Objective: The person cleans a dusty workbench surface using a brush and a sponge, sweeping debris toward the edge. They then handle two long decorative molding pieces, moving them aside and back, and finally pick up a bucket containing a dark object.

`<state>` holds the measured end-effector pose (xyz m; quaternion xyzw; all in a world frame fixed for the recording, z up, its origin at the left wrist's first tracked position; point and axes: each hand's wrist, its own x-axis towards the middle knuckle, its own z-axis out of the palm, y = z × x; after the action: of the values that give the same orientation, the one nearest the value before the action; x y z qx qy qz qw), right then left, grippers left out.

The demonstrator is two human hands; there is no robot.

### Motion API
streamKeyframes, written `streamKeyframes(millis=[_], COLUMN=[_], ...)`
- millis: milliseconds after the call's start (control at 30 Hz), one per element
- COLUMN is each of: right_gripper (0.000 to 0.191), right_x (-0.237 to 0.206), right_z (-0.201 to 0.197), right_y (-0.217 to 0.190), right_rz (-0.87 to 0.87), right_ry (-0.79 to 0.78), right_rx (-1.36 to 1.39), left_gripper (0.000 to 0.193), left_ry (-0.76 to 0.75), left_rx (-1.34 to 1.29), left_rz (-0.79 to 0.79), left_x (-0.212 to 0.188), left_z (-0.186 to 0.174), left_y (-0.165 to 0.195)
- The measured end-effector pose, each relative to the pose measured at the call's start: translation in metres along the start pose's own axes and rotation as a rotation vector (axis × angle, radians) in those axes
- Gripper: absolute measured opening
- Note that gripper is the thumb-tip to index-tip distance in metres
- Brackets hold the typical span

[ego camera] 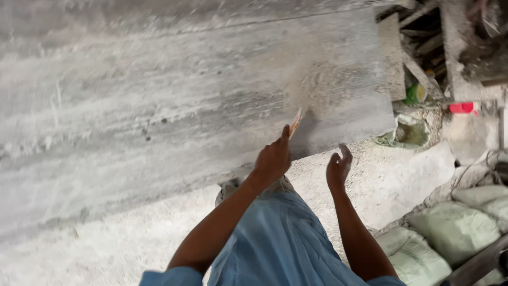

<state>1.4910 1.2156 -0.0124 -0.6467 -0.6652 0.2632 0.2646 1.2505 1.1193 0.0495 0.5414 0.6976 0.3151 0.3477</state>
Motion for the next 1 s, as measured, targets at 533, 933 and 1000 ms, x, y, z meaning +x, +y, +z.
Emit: streamKeyframes(millis=[533,933,1000], right_gripper=[0.048,0.076,0.075], right_x=[0.009,0.128,0.136], right_z=[-0.072,-0.152,-0.161], right_y=[0.103,0.2,0.214], right_rz=[0.584,0.496,0.539], right_ry=[-0.298,-0.397,-0.416], right_rx=[0.708,0.669,0.635], left_gripper=[0.025,0.023,0.026], left_ry=[-0.149,-0.085,-0.115], left_rx=[0.746,0.719,0.799], left_rz=[0.845,0.759,0.799], left_x=[0.047,0.162,0.138], left_z=[0.094,0.179,0.15], left_y=[0.0,0.116,0.097])
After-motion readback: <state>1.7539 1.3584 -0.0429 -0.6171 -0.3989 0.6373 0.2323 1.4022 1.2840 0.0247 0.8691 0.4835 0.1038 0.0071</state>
